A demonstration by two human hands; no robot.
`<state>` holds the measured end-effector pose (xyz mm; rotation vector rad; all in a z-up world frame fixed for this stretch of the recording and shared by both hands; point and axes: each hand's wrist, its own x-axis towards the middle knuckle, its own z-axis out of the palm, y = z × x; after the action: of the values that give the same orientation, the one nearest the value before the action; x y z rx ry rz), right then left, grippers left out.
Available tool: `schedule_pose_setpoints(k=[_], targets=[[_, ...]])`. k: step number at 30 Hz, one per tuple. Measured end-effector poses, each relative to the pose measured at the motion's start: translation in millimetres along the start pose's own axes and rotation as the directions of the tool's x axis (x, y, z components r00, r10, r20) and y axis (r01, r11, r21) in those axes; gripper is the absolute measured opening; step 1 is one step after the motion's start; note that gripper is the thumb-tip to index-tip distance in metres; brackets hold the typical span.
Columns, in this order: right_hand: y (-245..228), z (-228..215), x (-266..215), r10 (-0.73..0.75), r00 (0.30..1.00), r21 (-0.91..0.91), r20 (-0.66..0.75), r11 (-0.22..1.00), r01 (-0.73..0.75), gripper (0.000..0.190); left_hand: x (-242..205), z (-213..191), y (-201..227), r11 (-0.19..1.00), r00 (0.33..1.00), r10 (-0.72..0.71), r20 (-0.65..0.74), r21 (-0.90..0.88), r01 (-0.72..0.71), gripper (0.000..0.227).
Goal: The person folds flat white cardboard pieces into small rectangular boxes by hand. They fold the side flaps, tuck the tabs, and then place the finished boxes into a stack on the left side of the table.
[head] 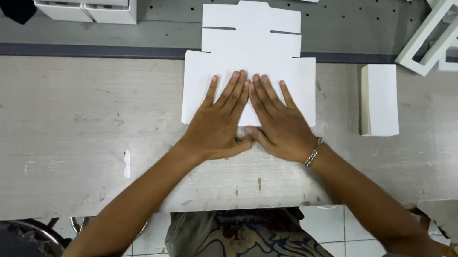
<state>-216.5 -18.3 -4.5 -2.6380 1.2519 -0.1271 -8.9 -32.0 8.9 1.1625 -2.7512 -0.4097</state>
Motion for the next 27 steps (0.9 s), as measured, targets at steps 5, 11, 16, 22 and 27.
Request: schedule_pose_setpoints(k=[5,11,16,22,27], targets=[[16.6,-6.2,-15.1,-0.046,0.998,0.027,0.054,0.999,0.044,0.078,6.4,-5.5,1.7,0.998,0.985,-0.056,0.160,-0.027,0.061,0.106],[18.9,-9.6,-28.9,-0.008,0.998,0.133,0.062,0.991,0.000,0.069,1.1,5.0,-8.6,0.996,0.999,0.043,0.025,-0.075,-0.041,0.069],[21.6,-59.5,-50.3,0.059,0.986,0.535,0.156,0.834,-0.134,0.075,-13.7,9.2,-15.7,0.952,0.942,0.305,-0.142,0.028,-0.304,0.029],[5.1,-45.0,-50.3,-0.136,0.991,0.292,-0.009,0.947,0.133,0.053,-43.4,22.4,-54.5,0.883,0.799,0.452,-0.395,0.323,-0.340,0.011],[-32.1,0.3,-51.2,-0.145,0.978,-0.085,-0.152,0.987,0.133,0.053,-85.8,16.3,-41.9,0.960,0.914,0.246,-0.324,0.212,-0.183,0.043]])
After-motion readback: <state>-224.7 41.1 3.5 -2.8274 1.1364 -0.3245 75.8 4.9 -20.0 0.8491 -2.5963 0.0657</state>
